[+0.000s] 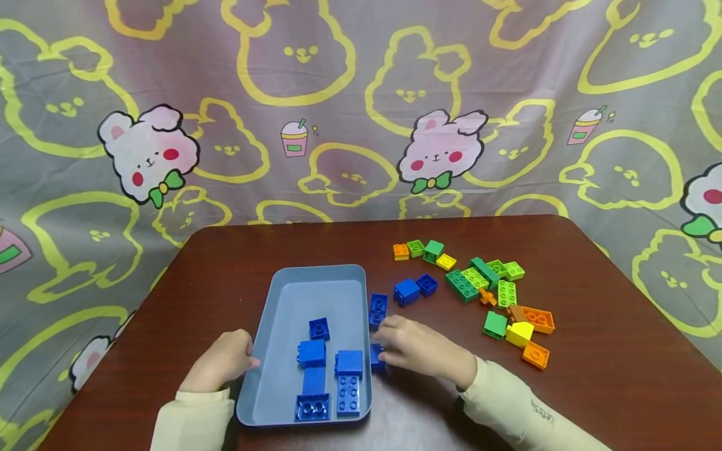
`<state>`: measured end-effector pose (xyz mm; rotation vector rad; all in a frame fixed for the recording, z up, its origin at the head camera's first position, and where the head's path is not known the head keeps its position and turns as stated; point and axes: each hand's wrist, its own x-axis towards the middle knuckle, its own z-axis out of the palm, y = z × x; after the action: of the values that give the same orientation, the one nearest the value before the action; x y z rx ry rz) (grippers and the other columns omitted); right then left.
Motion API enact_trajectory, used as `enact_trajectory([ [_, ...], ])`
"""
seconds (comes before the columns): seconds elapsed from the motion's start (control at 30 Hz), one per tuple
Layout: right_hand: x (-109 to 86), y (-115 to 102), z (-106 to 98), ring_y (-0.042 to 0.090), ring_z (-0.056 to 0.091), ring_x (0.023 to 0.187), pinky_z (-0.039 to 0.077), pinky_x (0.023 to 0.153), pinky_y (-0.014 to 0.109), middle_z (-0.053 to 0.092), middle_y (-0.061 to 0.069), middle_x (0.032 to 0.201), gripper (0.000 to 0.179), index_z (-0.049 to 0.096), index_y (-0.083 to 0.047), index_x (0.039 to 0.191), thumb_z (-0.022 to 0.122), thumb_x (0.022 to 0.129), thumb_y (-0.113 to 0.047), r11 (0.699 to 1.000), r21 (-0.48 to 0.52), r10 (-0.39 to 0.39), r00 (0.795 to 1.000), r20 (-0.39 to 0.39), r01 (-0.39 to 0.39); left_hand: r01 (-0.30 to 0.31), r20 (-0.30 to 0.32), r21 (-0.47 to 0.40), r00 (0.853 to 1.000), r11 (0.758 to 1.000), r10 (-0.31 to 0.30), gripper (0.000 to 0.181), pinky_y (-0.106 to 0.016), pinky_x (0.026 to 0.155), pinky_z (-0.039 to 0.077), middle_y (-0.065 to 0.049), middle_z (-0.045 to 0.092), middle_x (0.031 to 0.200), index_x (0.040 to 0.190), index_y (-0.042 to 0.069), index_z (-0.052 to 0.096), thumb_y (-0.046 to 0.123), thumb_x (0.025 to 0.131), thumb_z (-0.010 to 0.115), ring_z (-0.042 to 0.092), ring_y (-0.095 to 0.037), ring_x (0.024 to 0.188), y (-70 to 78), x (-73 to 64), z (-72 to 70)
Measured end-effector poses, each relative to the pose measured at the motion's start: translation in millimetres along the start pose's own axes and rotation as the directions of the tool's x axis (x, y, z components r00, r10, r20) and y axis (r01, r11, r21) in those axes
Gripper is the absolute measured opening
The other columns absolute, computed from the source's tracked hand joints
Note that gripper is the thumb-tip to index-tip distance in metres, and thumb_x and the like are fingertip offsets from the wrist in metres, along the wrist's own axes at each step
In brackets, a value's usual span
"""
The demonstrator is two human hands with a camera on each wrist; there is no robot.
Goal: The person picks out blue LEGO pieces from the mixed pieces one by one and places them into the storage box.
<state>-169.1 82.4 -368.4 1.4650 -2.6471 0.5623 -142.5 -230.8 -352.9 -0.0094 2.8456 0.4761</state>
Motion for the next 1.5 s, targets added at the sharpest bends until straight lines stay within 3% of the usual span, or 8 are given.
enact_trajectory([
  [0.27, 2.5, -0.8, 4.2, 0.008, 0.052, 0.083, 0.044, 0.071, 0.019, 0.060, 0.004, 0.093, 0.030, 0.063, -0.002, 0.102, 0.069, 0.079, -0.020, 0.999, 0.024, 0.022, 0.998, 0.063, -0.023, -0.009, -0.006, 0.003, 1.000, 1.000, 0.009, 0.033, -0.025, 0.045, 0.030, -0.002, 0.033, 0.050, 0.055, 0.005, 0.043, 0.005, 0.073, 0.071, 0.036, -0.014, 0.047, 0.4, 0.5, 0.3],
  [0.63, 7.9, -2.3, 7.8, 0.006, 0.052, 0.078, 0.043, 0.068, 0.017, 0.060, 0.000, 0.085, 0.017, 0.065, -0.006, 0.091, 0.070, 0.077, -0.013, 1.000, 0.003, 0.021, 0.994, 0.106, -0.021, -0.017, -0.005, 0.007, 1.000, 1.000, 0.017, 0.035, -0.025, 0.045, 0.029, -0.001, 0.032, 0.050, 0.055, 0.006, 0.042, 0.004, 0.074, 0.070, 0.034, -0.013, 0.047, 2.3, -0.6, -3.0],
  [0.9, 9.0, -2.1, 9.0, 0.006, 0.051, 0.072, 0.042, 0.064, 0.014, 0.059, -0.001, 0.081, 0.016, 0.065, -0.005, 0.089, 0.071, 0.076, -0.011, 0.999, 0.031, 0.016, 0.995, 0.103, -0.019, -0.026, -0.016, 0.000, 1.000, 1.000, 0.026, 0.036, -0.025, 0.045, 0.028, 0.000, 0.029, 0.050, 0.054, 0.007, 0.040, 0.004, 0.073, 0.071, 0.032, -0.013, 0.047, 2.2, -1.8, -3.2],
  [1.3, 4.2, -1.0, 0.4, 0.006, 0.050, 0.070, 0.042, 0.062, 0.015, 0.058, 0.000, 0.079, 0.013, 0.064, -0.004, 0.083, 0.072, 0.074, -0.009, 1.000, 0.004, -0.018, 0.999, 0.028, 0.018, -0.002, -0.001, -0.008, 1.000, 1.000, 0.002, 0.026, -0.027, 0.046, 0.033, -0.006, 0.041, 0.052, 0.060, 0.003, 0.049, 0.006, 0.074, 0.071, 0.041, -0.016, 0.049, 0.4, -0.5, -1.7],
  [1.5, 3.9, -1.0, -9.5, 0.006, 0.047, 0.067, 0.042, 0.059, 0.015, 0.055, -0.001, 0.078, 0.014, 0.064, -0.004, 0.085, 0.072, 0.075, -0.009, 0.999, 0.011, 0.049, 0.998, 0.031, -0.049, -0.008, -0.007, -0.011, 1.000, 1.000, 0.008, 0.027, -0.027, 0.046, 0.033, -0.005, 0.040, 0.052, 0.059, 0.004, 0.047, 0.005, 0.074, 0.071, 0.040, -0.016, 0.048, 0.6, -1.1, -1.2],
])
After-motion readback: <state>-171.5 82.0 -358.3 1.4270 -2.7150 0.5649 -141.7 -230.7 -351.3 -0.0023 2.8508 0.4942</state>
